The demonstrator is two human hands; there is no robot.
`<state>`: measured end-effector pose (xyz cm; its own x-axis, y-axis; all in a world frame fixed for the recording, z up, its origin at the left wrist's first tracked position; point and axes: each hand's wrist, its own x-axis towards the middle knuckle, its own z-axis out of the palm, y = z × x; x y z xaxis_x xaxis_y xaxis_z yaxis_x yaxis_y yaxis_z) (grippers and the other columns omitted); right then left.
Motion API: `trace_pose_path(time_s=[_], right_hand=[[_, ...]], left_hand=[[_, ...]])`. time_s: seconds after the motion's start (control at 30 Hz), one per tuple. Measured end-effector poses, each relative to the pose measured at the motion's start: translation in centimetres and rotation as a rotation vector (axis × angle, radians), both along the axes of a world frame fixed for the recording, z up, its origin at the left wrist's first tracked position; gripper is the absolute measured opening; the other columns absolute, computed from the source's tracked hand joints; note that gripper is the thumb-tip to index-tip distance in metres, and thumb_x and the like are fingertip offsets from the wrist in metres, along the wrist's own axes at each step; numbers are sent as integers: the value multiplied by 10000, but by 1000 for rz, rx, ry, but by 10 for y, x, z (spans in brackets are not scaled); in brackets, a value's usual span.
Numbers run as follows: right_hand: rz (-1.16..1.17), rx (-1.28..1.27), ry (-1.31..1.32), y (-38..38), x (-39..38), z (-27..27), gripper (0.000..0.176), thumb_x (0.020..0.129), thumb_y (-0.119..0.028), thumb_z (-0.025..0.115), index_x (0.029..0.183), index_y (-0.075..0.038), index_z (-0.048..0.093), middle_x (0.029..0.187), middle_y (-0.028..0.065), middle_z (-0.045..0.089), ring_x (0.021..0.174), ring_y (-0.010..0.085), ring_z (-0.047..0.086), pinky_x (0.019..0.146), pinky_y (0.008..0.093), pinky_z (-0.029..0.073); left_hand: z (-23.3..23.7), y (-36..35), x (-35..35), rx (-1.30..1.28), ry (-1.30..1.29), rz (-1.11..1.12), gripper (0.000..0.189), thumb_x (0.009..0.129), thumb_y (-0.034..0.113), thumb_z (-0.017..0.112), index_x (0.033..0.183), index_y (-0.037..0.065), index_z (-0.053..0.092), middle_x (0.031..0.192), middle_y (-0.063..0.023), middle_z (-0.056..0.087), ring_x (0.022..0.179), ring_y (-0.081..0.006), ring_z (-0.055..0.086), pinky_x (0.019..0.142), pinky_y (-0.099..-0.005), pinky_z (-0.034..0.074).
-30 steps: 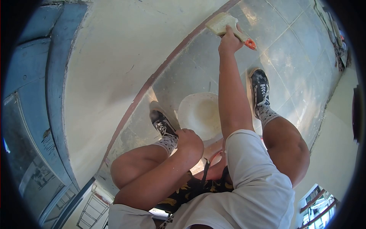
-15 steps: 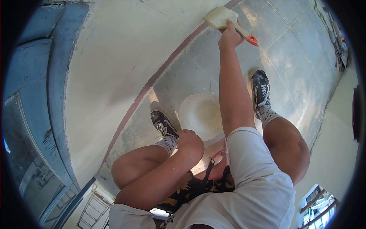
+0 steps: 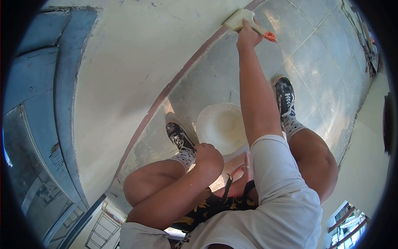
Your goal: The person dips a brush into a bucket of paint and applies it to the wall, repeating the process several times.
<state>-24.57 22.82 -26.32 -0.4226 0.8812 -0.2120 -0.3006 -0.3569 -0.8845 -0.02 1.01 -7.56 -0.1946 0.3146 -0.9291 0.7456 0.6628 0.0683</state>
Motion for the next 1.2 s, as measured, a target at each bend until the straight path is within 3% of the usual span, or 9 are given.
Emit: trace_pose_path(time_s=[0.17,0.27,0.4,0.5,0.67,0.77,0.9,0.97,1.2], right_hand=[[-48,-169,227,9,20,52,471,773,35,612,1222,68,471,1094,179,576,871,250,628,704,352,563],[13,48,58,12,11,17,462,776,20,616,1213,78,478,1068,168,577,882,232,618,700,334,556],[20,-92,270,-3,11,89,456,786,10,609,1216,79,478,1071,160,577,887,227,614,695,338,556],[5,-151,386,11,33,84,451,782,55,588,1218,62,473,1079,173,576,943,265,615,697,366,575],[20,-86,139,-13,14,40,481,780,28,616,1228,106,461,1120,169,565,942,221,601,719,343,539],[61,-121,288,-14,21,120,479,774,26,628,1222,95,475,1134,170,557,955,210,594,759,353,529],[69,-201,586,8,50,150,469,829,10,551,1276,68,420,1112,168,556,929,241,602,782,369,531],[63,-331,644,10,44,145,451,836,-24,552,1262,40,417,1144,173,552,1010,279,583,852,416,510],[66,-323,317,-10,39,63,476,821,40,553,1280,46,425,1115,138,562,942,242,604,724,376,557]], left_hand=[[1,-2,-1,15,25,-4,262,753,168,581,948,13,662,985,-142,604,953,-278,558,773,-375,405],[4,0,0,37,40,-30,261,753,169,579,944,13,663,981,-141,605,940,-278,564,760,-382,410],[3,2,0,28,21,-30,258,757,169,575,943,12,663,980,-142,606,940,-275,565,756,-387,411],[2,3,0,38,31,-19,254,760,165,571,942,14,663,980,-142,606,947,-273,563,760,-386,409],[1,3,-1,37,42,-27,247,761,161,562,933,17,664,981,-145,606,955,-275,562,763,-386,410],[1,2,3,30,41,-2,247,765,164,557,932,17,663,987,-147,606,966,-274,560,769,-385,410],[1,2,-3,34,55,-4,245,768,163,555,933,18,663,985,-144,610,944,-276,570,761,-387,415],[2,1,1,45,63,-6,244,766,163,556,931,18,664,982,-143,611,932,-277,575,756,-388,418],[1,6,-4,8,-6,-10,249,765,175,560,936,27,665,981,-139,614,941,-275,577,763,-389,422]])
